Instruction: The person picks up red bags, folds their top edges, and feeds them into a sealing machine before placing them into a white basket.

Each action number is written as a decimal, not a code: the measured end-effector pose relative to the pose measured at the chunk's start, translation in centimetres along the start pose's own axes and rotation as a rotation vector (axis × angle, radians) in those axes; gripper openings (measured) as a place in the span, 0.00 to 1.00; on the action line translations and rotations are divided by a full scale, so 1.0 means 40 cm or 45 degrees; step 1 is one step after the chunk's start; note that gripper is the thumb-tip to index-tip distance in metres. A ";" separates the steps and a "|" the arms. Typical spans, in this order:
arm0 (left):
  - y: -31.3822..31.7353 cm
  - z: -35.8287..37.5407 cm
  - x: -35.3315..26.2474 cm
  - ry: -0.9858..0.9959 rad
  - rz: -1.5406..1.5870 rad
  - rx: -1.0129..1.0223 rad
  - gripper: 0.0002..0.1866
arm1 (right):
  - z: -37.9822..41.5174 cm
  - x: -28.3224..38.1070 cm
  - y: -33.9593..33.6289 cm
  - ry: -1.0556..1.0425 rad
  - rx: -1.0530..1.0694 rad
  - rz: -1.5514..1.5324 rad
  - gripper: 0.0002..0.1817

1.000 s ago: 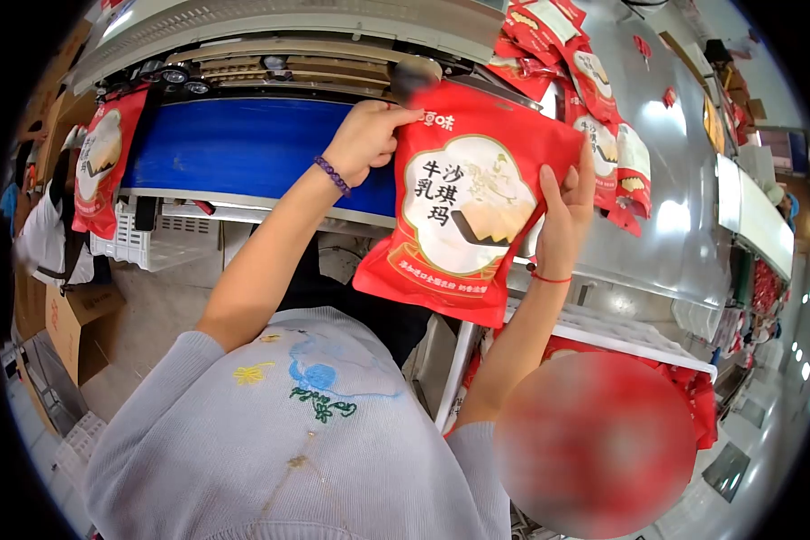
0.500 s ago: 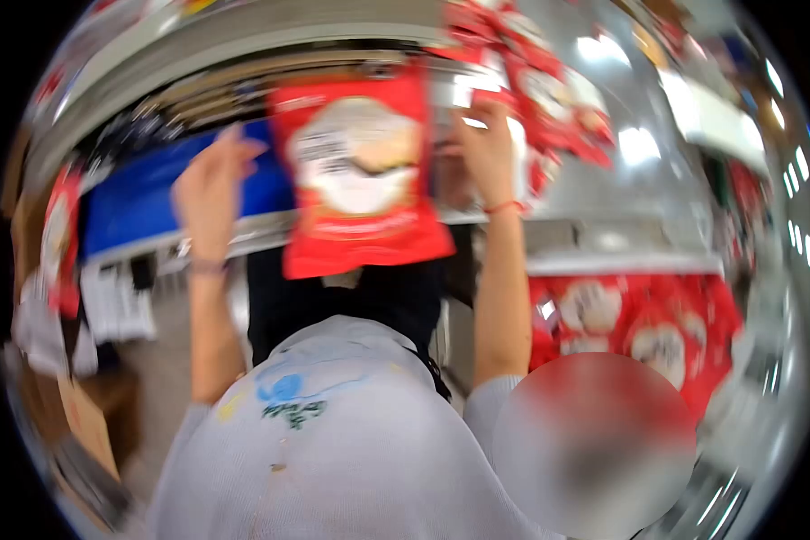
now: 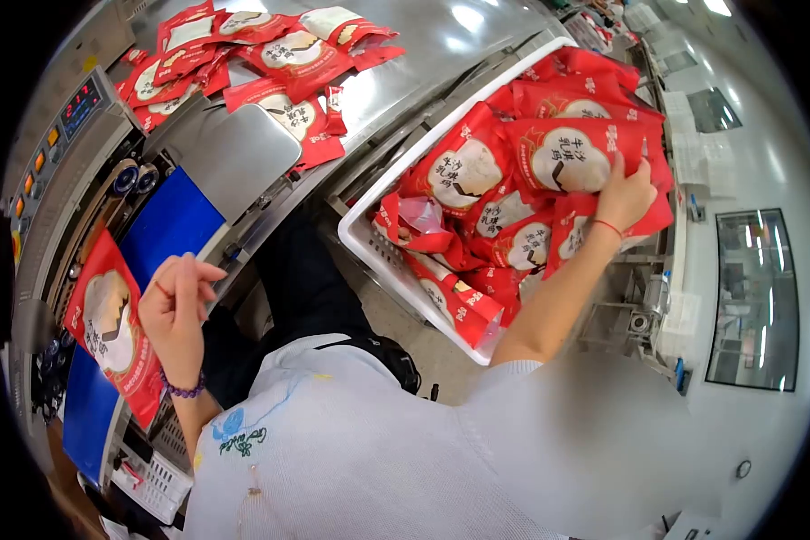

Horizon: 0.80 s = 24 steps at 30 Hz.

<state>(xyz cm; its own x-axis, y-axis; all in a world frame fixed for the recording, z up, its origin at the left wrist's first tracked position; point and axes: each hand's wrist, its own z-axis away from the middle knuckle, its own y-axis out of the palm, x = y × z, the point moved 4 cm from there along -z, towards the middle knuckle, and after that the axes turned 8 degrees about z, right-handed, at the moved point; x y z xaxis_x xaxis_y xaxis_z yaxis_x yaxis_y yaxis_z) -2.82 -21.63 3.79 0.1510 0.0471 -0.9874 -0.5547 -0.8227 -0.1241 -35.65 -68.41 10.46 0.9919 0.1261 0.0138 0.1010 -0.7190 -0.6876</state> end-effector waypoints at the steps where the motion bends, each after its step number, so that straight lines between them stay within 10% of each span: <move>1: 0.017 0.001 0.002 0.026 0.018 0.025 0.12 | -0.010 0.016 -0.015 -0.144 -0.008 -0.085 0.22; 4: 0.049 -0.011 -0.027 0.215 -0.133 0.026 0.07 | 0.069 0.207 -0.209 -0.723 -0.164 -0.490 0.11; 10: 0.107 -0.058 -0.080 0.628 0.007 0.160 0.36 | 0.285 0.459 -0.470 -1.392 0.109 -1.064 0.13; 14: 0.098 -0.062 0.012 0.458 0.076 0.148 0.20 | 0.424 0.600 -0.420 -1.531 0.511 -1.493 0.21; 17: 0.015 -0.043 0.078 0.158 0.253 -0.075 0.11 | 0.494 0.685 -0.326 -0.520 0.554 -2.190 0.28; 18: -0.005 -0.037 0.101 0.132 0.410 -0.141 0.11 | 0.513 0.682 -0.295 -0.535 0.565 -2.199 0.28; 20: -0.032 -0.021 0.115 -0.036 0.689 -0.167 0.10 | 0.602 0.701 -0.190 -0.458 1.555 -2.425 0.29; 24: -0.035 -0.050 0.161 0.008 0.891 -0.266 0.12 | 0.654 0.744 -0.127 -0.025 1.762 -2.214 0.24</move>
<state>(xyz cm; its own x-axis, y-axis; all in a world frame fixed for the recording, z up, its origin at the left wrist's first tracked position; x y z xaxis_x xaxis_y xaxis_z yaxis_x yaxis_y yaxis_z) 0.56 -21.33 -2.21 -0.1767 -0.5318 -0.8282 -0.3555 -0.7502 0.5576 -8.64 -43.13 -4.61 0.0121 -0.0744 0.9972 0.5082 0.8593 0.0579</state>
